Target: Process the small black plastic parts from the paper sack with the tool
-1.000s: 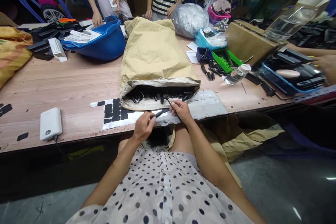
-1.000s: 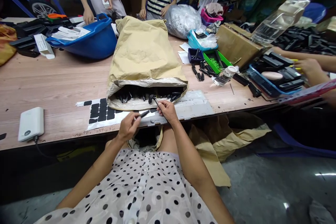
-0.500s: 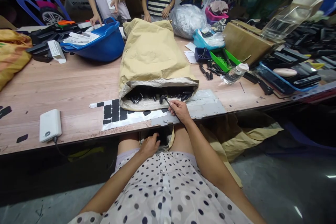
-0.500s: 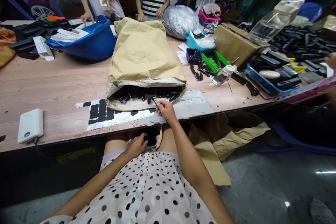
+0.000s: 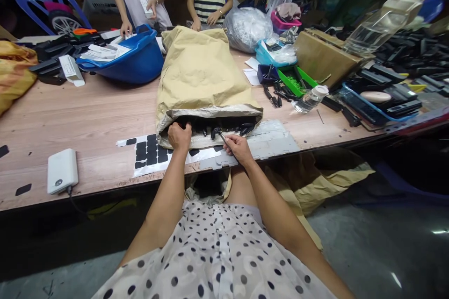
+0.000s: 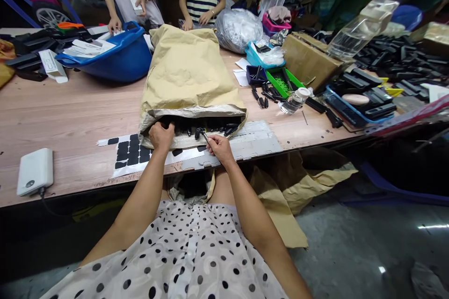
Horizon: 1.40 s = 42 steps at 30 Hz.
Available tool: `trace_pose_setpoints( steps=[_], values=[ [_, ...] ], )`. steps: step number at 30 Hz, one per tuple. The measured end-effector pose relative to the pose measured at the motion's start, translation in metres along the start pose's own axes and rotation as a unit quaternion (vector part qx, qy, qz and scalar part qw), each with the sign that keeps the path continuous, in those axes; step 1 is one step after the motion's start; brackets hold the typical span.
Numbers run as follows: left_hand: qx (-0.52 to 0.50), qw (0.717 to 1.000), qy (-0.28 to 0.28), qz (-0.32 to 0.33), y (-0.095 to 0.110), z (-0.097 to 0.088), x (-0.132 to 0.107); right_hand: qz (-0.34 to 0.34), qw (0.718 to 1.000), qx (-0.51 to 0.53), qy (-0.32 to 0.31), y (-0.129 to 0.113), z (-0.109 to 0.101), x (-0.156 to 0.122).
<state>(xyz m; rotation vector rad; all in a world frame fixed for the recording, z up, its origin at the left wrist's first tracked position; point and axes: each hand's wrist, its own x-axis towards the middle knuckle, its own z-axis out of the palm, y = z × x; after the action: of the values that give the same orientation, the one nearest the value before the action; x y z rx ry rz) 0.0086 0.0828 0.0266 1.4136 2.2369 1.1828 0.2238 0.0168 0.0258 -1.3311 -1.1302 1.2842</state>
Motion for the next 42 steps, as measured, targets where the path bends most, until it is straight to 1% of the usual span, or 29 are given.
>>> trace_pose_setpoints(
  steps=[2, 4, 6, 7, 9, 11, 12, 14, 19, 23, 26, 30, 35, 38, 42],
  values=[
    [0.018, 1.0, -0.008, -0.007, -0.003, 0.001, 0.003, -0.001, 1.0, 0.0, 0.001, 0.0, 0.001, 0.0],
    [0.035, 0.999, -0.012, 0.0, -0.006, -0.006, -0.005, -0.003, 1.0, 0.002, 0.002, -0.001, 0.002, 0.0],
    [0.044, 0.998, -0.017, 0.03, -0.008, -0.017, -0.019, -0.003, 1.0, 0.005, 0.003, -0.002, 0.002, -0.001],
    [0.045, 0.997, -0.028, 0.057, -0.01, -0.023, -0.028, -0.003, 1.0, 0.005, 0.003, -0.002, 0.002, -0.001],
    [0.045, 0.989, -0.073, 0.122, -0.012, -0.031, -0.045, -0.003, 1.0, 0.003, 0.003, -0.002, 0.002, -0.002],
    [0.05, 0.975, -0.126, 0.174, -0.014, -0.033, -0.059, -0.002, 1.0, -0.001, 0.005, -0.001, 0.001, -0.003],
    [0.056, 0.969, -0.145, 0.189, -0.015, -0.033, -0.063, 0.0, 1.0, -0.003, 0.006, -0.001, 0.001, -0.003],
    [0.068, 0.963, -0.167, 0.2, -0.018, -0.029, -0.067, 0.002, 1.0, -0.008, 0.009, 0.001, 0.0, -0.003],
    [0.054, 0.963, -0.187, 0.185, -0.025, -0.022, -0.061, -0.013, 0.999, -0.038, 0.02, 0.007, 0.001, -0.003],
    [0.043, 0.963, -0.202, 0.174, -0.026, -0.023, -0.06, -0.064, 0.991, -0.104, 0.062, 0.01, 0.006, -0.009],
    [0.04, 0.964, -0.205, 0.165, -0.025, -0.023, -0.061, -0.128, 0.972, -0.174, 0.094, 0.01, 0.012, -0.017],
    [0.032, 0.967, -0.205, 0.149, -0.022, -0.022, -0.06, -0.204, 0.937, -0.26, 0.114, 0.007, 0.017, -0.026],
    [0.014, 0.969, -0.211, 0.129, -0.02, -0.023, -0.06, -0.273, 0.901, -0.31, 0.132, -0.005, 0.02, -0.029],
    [0.003, 0.97, -0.211, 0.119, -0.019, -0.023, -0.06, -0.296, 0.888, -0.33, 0.125, -0.006, 0.024, -0.03],
    [0.001, 0.971, -0.214, 0.104, -0.017, -0.024, -0.061, -0.277, 0.879, -0.373, 0.106, 0.002, 0.028, -0.03]
  ],
)
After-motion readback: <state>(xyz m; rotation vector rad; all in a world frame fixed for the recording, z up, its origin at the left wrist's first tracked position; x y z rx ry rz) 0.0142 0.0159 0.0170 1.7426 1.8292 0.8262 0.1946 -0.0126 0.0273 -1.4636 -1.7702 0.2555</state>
